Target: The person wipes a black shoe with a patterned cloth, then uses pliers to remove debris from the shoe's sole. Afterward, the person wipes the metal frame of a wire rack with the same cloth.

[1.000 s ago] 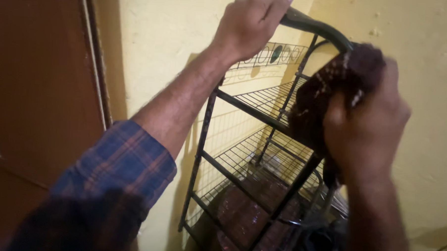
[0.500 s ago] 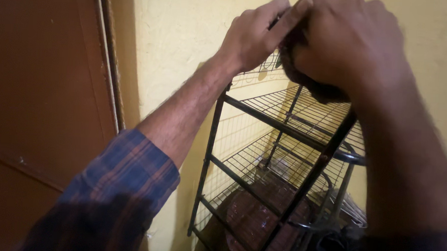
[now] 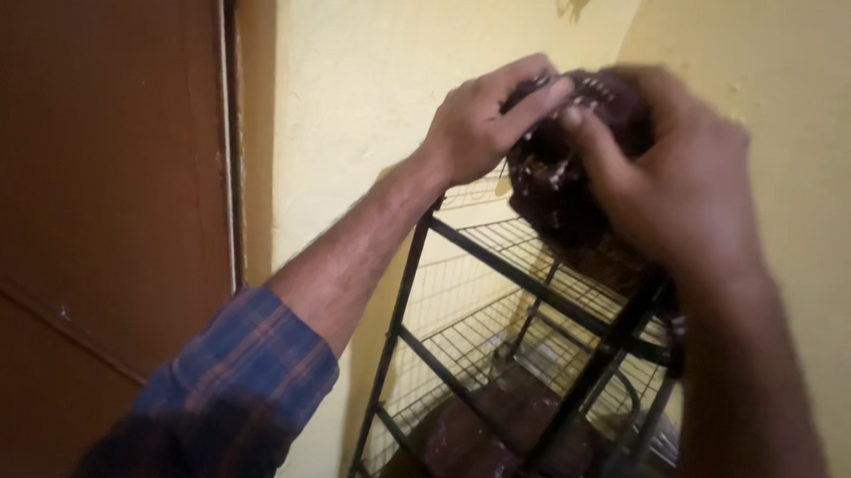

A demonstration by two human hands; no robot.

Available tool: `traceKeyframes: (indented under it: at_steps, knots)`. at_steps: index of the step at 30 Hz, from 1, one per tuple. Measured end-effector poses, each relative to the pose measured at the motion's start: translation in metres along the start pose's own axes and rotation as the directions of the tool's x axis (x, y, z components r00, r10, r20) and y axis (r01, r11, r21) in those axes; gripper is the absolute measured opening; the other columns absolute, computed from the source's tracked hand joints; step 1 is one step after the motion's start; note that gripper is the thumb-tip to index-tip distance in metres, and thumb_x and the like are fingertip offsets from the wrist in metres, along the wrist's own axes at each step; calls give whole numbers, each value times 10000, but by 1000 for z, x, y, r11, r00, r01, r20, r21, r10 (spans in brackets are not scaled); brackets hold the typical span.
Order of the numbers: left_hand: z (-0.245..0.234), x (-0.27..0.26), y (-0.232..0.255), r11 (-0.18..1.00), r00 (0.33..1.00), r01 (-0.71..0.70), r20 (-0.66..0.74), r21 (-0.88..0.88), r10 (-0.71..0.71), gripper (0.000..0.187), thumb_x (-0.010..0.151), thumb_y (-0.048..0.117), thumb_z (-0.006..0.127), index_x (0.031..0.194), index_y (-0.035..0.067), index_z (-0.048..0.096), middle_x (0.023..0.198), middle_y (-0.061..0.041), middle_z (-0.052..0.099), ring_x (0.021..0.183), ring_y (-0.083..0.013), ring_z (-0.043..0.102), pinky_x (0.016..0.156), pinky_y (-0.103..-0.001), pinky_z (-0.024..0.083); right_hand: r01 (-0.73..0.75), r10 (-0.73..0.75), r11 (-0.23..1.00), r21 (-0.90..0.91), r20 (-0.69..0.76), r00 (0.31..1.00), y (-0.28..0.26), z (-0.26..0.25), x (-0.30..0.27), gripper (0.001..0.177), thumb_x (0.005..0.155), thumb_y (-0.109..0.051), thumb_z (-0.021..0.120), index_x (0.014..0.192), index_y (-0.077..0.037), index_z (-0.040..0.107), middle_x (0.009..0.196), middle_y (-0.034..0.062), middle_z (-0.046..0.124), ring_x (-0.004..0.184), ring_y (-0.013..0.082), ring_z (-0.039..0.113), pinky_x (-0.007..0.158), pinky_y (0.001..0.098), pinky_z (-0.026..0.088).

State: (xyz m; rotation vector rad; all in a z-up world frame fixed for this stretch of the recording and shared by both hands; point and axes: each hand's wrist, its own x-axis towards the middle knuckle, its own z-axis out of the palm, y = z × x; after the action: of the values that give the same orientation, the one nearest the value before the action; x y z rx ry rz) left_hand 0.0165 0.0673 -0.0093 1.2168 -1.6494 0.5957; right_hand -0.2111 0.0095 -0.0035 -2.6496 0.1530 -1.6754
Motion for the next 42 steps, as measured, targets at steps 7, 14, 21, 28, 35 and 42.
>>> traceKeyframes:
  at_steps: [7, 14, 21, 28, 35, 42]
  knots:
    - [-2, 4, 33, 913, 890, -339, -237, 225, 389, 364, 1141, 457, 442, 1266, 162, 617, 1151, -54, 706, 1073, -165, 692, 984, -360, 616, 124, -129, 990, -67, -78, 989, 0, -1, -5, 364, 906, -225, 797, 1198, -37, 690, 997, 171, 759, 854, 290, 755, 759, 432, 608]
    - [39, 20, 69, 932, 968, -243, 6, 269, 251, 666, 1012, 596, 368, 1436, 120, 563, 1103, -85, 766, 900, -173, 784, 765, -366, 621, 11, -6, 998, 64, -72, 997, 19, 4, -13, 560, 965, -195, 757, 1346, 24, 409, 1052, 223, 704, 844, 329, 743, 710, 416, 623]
    - [38, 18, 67, 794, 915, -366, 32, 485, 402, 668, 936, 811, 469, 898, 168, 642, 738, 1, 653, 599, -107, 632, 508, -317, 524, 55, 187, 686, 725, -249, 950, 59, 10, -85, 474, 1045, -176, 586, 1444, 3, 402, 1274, 229, 632, 1128, 220, 713, 948, 306, 665]
    - [39, 27, 48, 797, 895, -356, -66, 488, 441, 567, 991, 701, 522, 756, 199, 641, 612, 61, 596, 466, -51, 544, 378, -283, 424, -339, 433, 784, 520, -67, 899, 36, 25, -109, 489, 1098, -443, 521, 1103, 2, 726, 695, 75, 631, 584, 152, 576, 535, 284, 458]
    - [16, 20, 21, 820, 872, -374, -137, 434, 470, 538, 1025, 623, 496, 771, 185, 679, 607, 46, 631, 470, -52, 587, 380, -282, 454, -523, 523, 852, -32, 75, 849, 0, 38, -96, 333, 1021, -366, 648, 1093, -76, 795, 636, 130, 714, 522, 229, 697, 503, 344, 498]
    - [16, 25, 4, 812, 841, -430, -153, 394, 519, 536, 1050, 609, 464, 827, 169, 673, 636, 38, 642, 473, -36, 586, 380, -265, 468, -148, 142, 989, -27, -145, 979, -2, 42, -96, 359, 934, -166, 646, 1273, -68, 715, 1369, 182, 663, 1075, 277, 709, 839, 365, 593]
